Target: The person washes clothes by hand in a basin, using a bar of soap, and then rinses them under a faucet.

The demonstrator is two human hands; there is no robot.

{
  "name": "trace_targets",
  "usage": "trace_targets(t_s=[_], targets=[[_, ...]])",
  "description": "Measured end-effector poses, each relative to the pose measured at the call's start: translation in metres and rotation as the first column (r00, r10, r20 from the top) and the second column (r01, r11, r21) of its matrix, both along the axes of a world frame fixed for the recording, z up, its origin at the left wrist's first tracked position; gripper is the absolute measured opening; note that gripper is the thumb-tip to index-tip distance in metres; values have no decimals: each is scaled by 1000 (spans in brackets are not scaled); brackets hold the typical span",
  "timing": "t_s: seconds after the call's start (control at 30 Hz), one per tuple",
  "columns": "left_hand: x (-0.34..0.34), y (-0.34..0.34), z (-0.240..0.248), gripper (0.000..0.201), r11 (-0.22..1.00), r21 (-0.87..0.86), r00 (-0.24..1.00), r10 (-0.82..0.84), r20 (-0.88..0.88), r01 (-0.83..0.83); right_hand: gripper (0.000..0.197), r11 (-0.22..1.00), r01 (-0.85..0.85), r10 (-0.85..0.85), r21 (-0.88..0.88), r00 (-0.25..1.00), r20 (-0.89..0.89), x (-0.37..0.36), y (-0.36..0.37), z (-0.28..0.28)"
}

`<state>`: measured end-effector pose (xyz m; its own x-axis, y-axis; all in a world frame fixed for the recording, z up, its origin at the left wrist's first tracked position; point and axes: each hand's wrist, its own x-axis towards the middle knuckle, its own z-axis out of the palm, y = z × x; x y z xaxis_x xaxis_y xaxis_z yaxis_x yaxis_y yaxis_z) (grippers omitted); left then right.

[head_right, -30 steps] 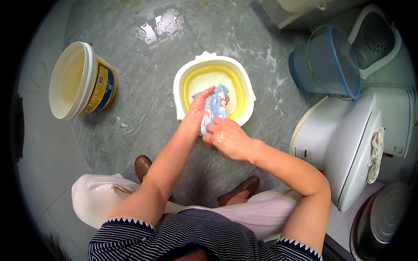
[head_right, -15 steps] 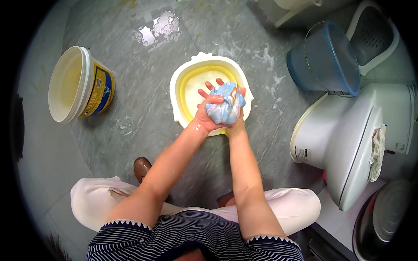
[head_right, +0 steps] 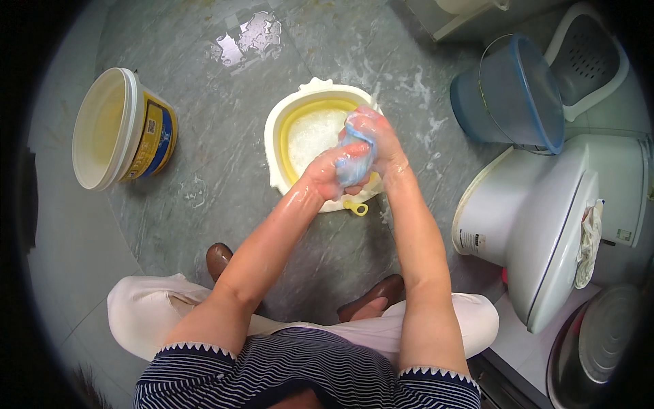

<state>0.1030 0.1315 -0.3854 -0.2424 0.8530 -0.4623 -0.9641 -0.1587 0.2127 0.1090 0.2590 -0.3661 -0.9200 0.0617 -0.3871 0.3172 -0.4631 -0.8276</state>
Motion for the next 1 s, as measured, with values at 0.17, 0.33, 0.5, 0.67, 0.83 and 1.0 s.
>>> trace_targets(t_s=[0.17,0.33,0.5,0.67,0.83,1.0], targets=[[13,5,-17,26,915,-401,852,-181,-491,-37,7,934,-65,29,351,994,109,11,2,-38],[24,7,-44,49,764,-601,532,-416,-737,-234,13,790,-134,-13,599,972,235,16,-17,-54],[2,5,-27,46,941,-319,750,-134,-648,-108,44,992,-36,29,121,998,58,17,3,4],[17,20,8,50,834,546,986,-17,164,-77,63,922,-29,-75,-386,965,-252,25,5,19],[23,12,44,48,720,693,979,-106,177,-47,27,971,-178,122,-158,942,-312,15,7,62],[18,8,48,23,950,312,990,74,-120,-34,11,991,-91,102,99,988,-113,9,-6,79]])
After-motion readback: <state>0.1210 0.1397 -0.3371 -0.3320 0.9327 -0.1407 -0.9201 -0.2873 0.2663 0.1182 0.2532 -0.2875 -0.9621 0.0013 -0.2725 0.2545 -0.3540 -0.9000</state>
